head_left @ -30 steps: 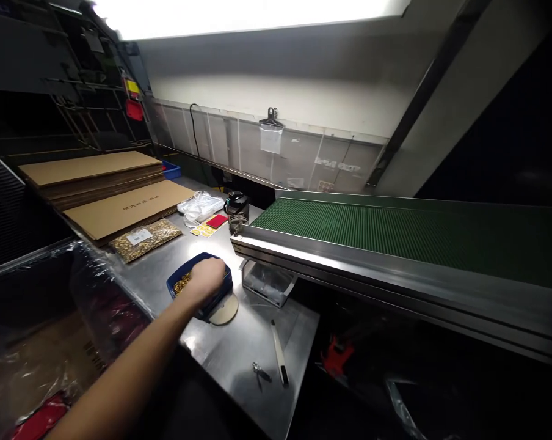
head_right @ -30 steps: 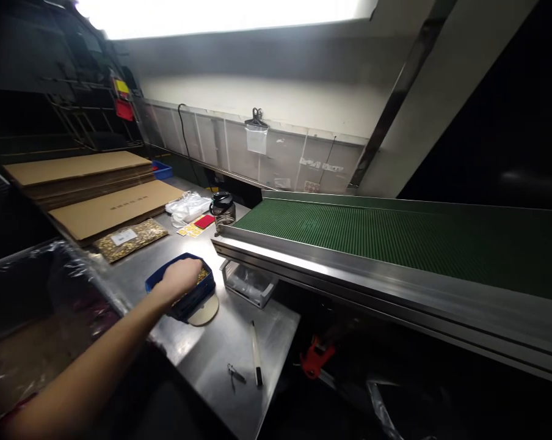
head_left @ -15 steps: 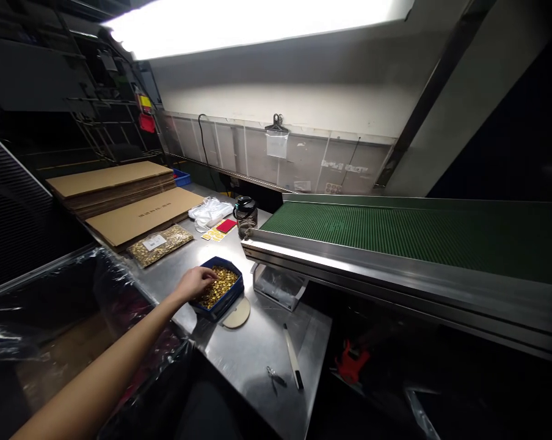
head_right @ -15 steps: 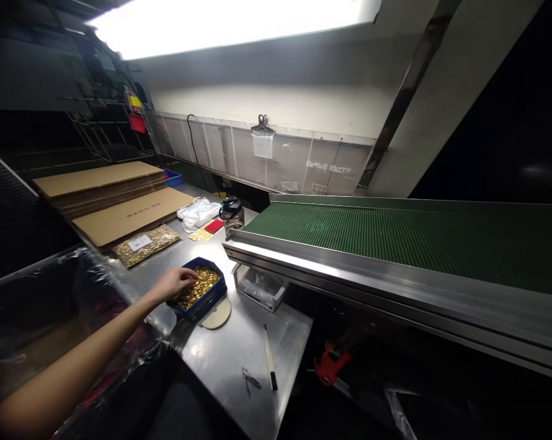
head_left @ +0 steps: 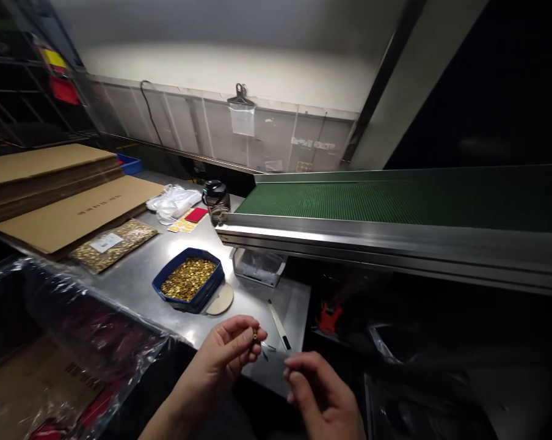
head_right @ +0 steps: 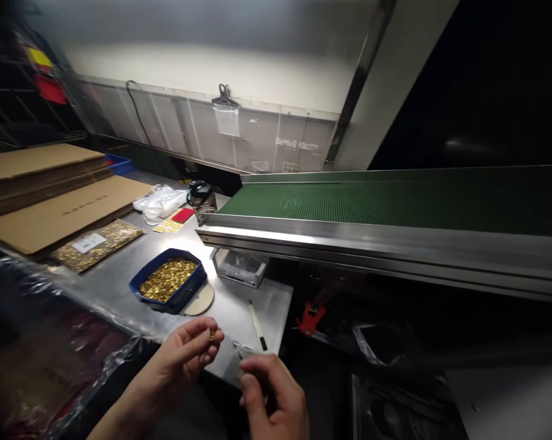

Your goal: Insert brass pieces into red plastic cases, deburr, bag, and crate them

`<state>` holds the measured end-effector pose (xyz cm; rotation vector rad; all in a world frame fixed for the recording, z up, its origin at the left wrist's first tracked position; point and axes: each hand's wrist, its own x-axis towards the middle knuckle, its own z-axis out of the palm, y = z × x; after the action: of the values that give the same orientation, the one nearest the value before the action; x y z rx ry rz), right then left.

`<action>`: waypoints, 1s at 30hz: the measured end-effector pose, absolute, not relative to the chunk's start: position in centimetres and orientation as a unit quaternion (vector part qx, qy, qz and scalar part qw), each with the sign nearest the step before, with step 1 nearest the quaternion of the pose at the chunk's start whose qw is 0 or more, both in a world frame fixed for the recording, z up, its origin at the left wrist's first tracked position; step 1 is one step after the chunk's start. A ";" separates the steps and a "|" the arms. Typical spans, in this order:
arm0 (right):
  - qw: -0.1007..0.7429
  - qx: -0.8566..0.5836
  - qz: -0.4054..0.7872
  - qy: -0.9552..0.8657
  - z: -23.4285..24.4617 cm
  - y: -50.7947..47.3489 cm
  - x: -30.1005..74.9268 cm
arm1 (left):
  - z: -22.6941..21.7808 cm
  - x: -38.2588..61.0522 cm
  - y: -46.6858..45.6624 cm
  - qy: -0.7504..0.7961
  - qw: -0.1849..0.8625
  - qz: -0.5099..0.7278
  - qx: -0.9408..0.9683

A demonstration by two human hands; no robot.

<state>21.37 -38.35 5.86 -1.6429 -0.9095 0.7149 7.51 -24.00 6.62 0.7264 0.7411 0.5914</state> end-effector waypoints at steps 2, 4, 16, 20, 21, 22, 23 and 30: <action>0.572 -0.659 0.266 -0.410 7.8 -37.3 21.2 | 6.8 8.3 -25.7 0.313 0.864 0.260 0.296; 0.577 -0.651 0.246 -0.427 9.2 -36.9 21.2 | 7.0 8.9 -26.5 0.290 0.879 0.256 0.279; 0.515 -0.654 0.291 -0.471 9.8 -38.5 23.5 | 7.4 9.4 -27.4 0.264 0.834 0.205 0.439; 0.515 -0.663 0.267 -0.474 10.0 -38.9 24.1 | 7.4 9.8 -27.8 0.270 0.837 0.203 0.431; 0.520 -0.664 0.254 -0.474 10.0 -39.0 24.2 | 7.3 9.9 -27.9 0.271 0.845 0.204 0.412; 0.529 -0.664 0.242 -0.470 9.9 -39.1 24.2 | 7.3 10.1 -28.0 0.272 0.857 0.204 0.387; 0.537 -0.666 0.235 -0.462 9.8 -39.1 24.2 | 7.2 10.2 -28.1 0.272 0.868 0.202 0.362; 0.564 -0.655 0.250 -0.437 8.6 -39.2 23.7 | 6.1 10.2 -28.8 0.259 0.899 0.182 0.303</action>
<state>23.75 -39.23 8.60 -1.5417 -1.0279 0.5883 10.19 -28.79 6.14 0.6272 0.5367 0.3772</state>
